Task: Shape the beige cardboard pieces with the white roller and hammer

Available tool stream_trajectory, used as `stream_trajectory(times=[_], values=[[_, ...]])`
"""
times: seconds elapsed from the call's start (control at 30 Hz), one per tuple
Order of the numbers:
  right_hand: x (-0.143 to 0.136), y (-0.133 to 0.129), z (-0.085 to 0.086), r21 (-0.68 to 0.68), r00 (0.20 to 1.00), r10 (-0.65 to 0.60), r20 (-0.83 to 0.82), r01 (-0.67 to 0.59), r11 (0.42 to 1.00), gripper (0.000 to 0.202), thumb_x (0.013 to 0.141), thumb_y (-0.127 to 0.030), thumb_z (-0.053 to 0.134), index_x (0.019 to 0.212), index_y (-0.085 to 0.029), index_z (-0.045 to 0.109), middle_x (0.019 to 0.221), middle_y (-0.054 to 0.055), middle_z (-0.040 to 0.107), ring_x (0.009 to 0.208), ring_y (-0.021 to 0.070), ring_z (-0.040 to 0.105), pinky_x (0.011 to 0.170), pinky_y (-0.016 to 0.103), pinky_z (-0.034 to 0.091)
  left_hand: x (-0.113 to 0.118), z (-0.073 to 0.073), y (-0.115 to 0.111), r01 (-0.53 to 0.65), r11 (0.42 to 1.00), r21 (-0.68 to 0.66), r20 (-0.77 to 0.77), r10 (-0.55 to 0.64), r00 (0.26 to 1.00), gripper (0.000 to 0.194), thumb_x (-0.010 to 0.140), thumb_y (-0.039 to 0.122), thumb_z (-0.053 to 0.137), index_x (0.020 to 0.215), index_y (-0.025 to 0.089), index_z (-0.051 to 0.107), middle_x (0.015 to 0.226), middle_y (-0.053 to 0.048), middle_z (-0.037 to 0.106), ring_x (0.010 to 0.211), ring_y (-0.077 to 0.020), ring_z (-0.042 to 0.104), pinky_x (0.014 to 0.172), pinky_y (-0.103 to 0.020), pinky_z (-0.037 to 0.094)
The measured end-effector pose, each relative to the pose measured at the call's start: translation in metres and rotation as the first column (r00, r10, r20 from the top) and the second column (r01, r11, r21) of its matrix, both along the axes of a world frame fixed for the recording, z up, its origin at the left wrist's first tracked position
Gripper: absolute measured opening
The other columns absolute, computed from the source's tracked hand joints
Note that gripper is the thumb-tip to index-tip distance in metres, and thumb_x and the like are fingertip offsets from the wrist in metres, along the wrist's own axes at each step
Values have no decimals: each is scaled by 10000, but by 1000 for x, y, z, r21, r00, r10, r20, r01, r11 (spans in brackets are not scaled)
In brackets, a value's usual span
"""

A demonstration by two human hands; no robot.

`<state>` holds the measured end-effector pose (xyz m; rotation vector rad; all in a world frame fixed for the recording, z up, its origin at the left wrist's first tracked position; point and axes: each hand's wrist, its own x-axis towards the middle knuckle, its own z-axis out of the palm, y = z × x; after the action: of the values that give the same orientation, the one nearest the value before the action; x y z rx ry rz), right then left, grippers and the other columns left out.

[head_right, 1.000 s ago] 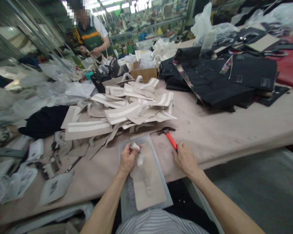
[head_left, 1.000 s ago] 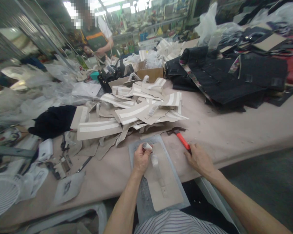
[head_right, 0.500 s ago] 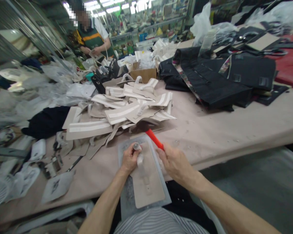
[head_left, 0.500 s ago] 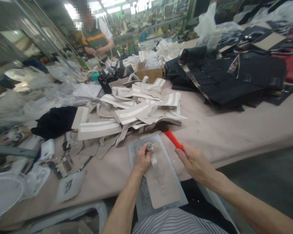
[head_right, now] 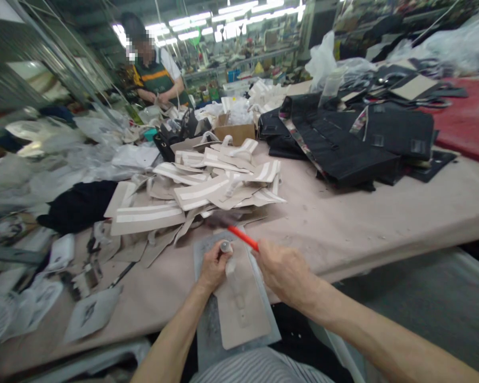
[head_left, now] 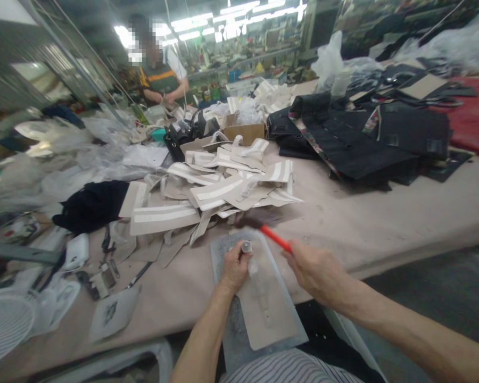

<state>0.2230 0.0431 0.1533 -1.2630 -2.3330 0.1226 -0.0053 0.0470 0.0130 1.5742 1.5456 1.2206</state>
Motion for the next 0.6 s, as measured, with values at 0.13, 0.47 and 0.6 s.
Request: stream_trajectory(times=[0.13, 0.47, 0.6], values=[[14, 3, -41, -272, 950, 84, 301, 1, 962, 262, 1036, -315, 328, 951, -193, 544, 588, 23, 581, 478, 162, 485, 499, 315, 157, 1, 1, -1, 15, 1000, 12, -10, -15, 1000, 227, 820, 240, 608, 1017, 217, 719, 805, -24, 715, 742, -208, 637, 705, -292, 452], [40, 30, -101, -262, 902, -177, 393, 295, 919, 247, 986, -318, 486, 1091, -122, 592, 1005, 182, 675, 843, 293, 649, 673, 348, 414, 1, 2, -1, -6, 1000, 20, 80, 5, 997, 155, 792, 217, 656, 934, 209, 716, 858, -24, 739, 812, -208, 670, 791, -306, 492], [-5, 4, -92, -161, 986, -102, 128, 122, 979, 483, 972, -393, 514, 1351, -96, 492, 1291, 236, 590, 1128, 350, 601, 888, 442, 481, 3, -1, -1, -28, 999, 16, 100, 26, 995, 187, 772, 227, 679, 953, 208, 725, 860, -21, 746, 805, -202, 675, 791, -309, 509]])
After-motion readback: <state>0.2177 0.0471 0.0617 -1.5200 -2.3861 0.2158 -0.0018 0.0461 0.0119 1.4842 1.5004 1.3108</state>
